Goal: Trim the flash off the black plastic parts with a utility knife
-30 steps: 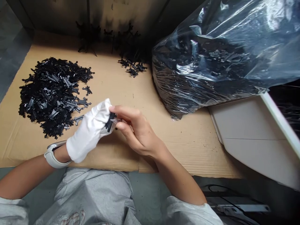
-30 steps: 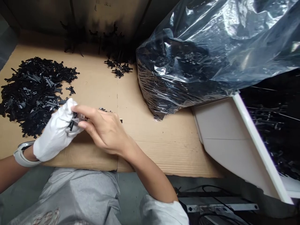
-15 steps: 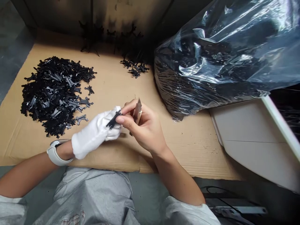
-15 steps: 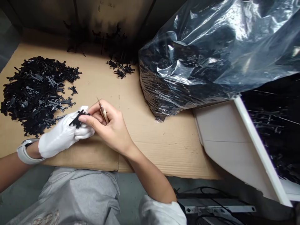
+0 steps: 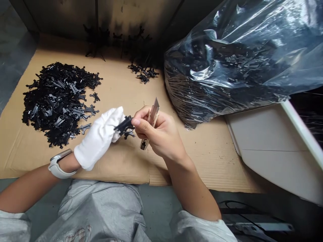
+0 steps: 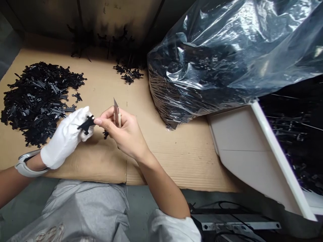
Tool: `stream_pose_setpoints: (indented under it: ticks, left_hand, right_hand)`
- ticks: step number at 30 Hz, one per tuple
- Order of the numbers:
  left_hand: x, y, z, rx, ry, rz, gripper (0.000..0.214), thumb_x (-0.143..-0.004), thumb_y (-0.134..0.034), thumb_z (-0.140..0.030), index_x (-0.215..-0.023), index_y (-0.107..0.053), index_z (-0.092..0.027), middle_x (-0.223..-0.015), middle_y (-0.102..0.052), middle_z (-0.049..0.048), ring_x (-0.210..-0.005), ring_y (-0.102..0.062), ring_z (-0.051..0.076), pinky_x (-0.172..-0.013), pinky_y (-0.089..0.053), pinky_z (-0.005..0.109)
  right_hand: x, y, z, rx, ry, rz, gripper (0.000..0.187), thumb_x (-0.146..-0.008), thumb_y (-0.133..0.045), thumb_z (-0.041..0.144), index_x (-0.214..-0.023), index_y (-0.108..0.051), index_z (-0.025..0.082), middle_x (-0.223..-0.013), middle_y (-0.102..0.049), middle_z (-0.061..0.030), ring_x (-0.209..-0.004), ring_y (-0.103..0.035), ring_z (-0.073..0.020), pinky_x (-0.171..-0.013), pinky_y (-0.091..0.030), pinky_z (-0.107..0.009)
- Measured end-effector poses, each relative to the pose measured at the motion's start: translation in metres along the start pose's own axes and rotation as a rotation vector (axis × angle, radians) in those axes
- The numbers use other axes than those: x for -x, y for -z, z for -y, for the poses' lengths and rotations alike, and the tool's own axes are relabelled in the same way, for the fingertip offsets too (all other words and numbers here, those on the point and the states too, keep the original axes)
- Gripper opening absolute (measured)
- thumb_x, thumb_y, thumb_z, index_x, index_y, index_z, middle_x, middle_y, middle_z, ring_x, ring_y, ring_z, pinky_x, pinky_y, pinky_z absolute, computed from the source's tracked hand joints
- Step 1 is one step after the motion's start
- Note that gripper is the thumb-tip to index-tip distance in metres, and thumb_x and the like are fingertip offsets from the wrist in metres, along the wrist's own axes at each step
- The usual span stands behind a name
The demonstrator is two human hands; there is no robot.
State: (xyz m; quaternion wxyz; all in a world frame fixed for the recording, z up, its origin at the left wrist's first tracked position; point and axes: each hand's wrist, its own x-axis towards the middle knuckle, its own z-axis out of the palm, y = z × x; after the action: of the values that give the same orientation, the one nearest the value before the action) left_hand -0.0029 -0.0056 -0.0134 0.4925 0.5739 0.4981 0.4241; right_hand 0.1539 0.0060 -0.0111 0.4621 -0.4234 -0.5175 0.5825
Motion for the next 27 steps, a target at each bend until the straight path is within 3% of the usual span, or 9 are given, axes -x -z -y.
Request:
stream_pose_setpoints:
  ticks: [3, 7, 10, 13, 16, 20, 27]
  left_hand:
    - [0.002, -0.003, -0.009, 0.049, 0.112, 0.034, 0.042, -0.100, -0.032, -0.042, -0.065, -0.045, -0.023, -0.053, -0.042, -0.0031, -0.046, -0.041, 0.011, -0.048, -0.042, 0.024]
    - [0.003, -0.004, -0.012, 0.169, 0.147, 0.063, 0.032, -0.094, -0.050, -0.034, -0.065, -0.046, -0.022, -0.055, -0.042, -0.0046, -0.048, -0.038, 0.008, -0.049, -0.040, 0.021]
    - [0.003, -0.003, -0.013, 0.331, 0.158, 0.040, 0.032, -0.094, -0.054, -0.034, -0.066, -0.047, -0.019, -0.057, -0.043, -0.0052, -0.047, -0.037, 0.005, -0.045, -0.034, 0.017]
    - [0.002, -0.002, -0.014, 0.434, 0.174, 0.019, 0.032, -0.094, -0.055, -0.037, -0.068, -0.050, -0.018, -0.058, -0.045, -0.0056, -0.047, -0.037, 0.003, -0.044, -0.032, 0.015]
    - [0.002, 0.000, -0.014, 0.388, 0.169, 0.027, 0.033, -0.095, -0.055, -0.036, -0.067, -0.051, -0.018, -0.055, -0.044, -0.0060, -0.046, -0.036, 0.004, -0.045, -0.033, 0.016]
    - [0.003, 0.001, -0.014, 0.445, 0.187, 0.062, 0.034, -0.095, -0.053, -0.038, -0.067, -0.049, -0.019, -0.058, -0.046, -0.0055, -0.047, -0.036, 0.004, -0.046, -0.034, 0.016]
    - [0.001, 0.003, -0.014, 0.360, 0.116, 0.137, 0.035, -0.095, -0.053, -0.036, -0.064, -0.045, -0.021, -0.056, -0.038, -0.0063, -0.045, -0.030, 0.006, -0.043, -0.035, 0.019]
  right_hand:
    - [0.000, 0.002, 0.000, 0.030, 0.014, -0.010, 0.040, -0.066, -0.085, 0.047, -0.065, -0.058, 0.017, -0.049, -0.043, 0.0092, -0.044, -0.036, -0.0044, -0.041, -0.028, -0.019]
    - [0.003, 0.004, 0.001, 0.120, 0.079, 0.007, 0.044, -0.076, -0.074, 0.058, -0.073, -0.059, 0.017, -0.054, -0.044, 0.0074, -0.046, -0.036, -0.0055, -0.043, -0.030, -0.021]
    - [0.008, 0.007, -0.001, 0.347, 0.281, -0.023, 0.048, -0.091, -0.050, 0.063, -0.099, -0.063, 0.018, -0.071, -0.055, 0.0020, -0.058, -0.048, -0.0094, -0.055, -0.040, -0.025]
    - [0.011, 0.010, -0.003, 0.647, 0.508, -0.045, 0.038, -0.102, -0.037, 0.048, -0.118, -0.059, 0.022, -0.087, -0.065, -0.0022, -0.073, -0.059, -0.0129, -0.067, -0.046, -0.029]
    - [0.011, 0.009, -0.006, 0.797, 0.657, -0.009, 0.029, -0.103, -0.040, 0.034, -0.122, -0.059, 0.023, -0.089, -0.070, -0.0020, -0.072, -0.063, -0.0137, -0.066, -0.047, -0.029]
    - [0.007, 0.008, -0.007, 0.812, 0.784, 0.017, 0.023, -0.102, -0.045, 0.026, -0.119, -0.060, 0.024, -0.091, -0.073, -0.0018, -0.072, -0.065, -0.0140, -0.065, -0.050, -0.028]
    - [0.006, 0.009, -0.008, 0.787, 0.807, 0.041, 0.018, -0.100, -0.050, 0.022, -0.115, -0.060, 0.023, -0.090, -0.072, -0.0019, -0.074, -0.066, -0.0134, -0.068, -0.052, -0.026]
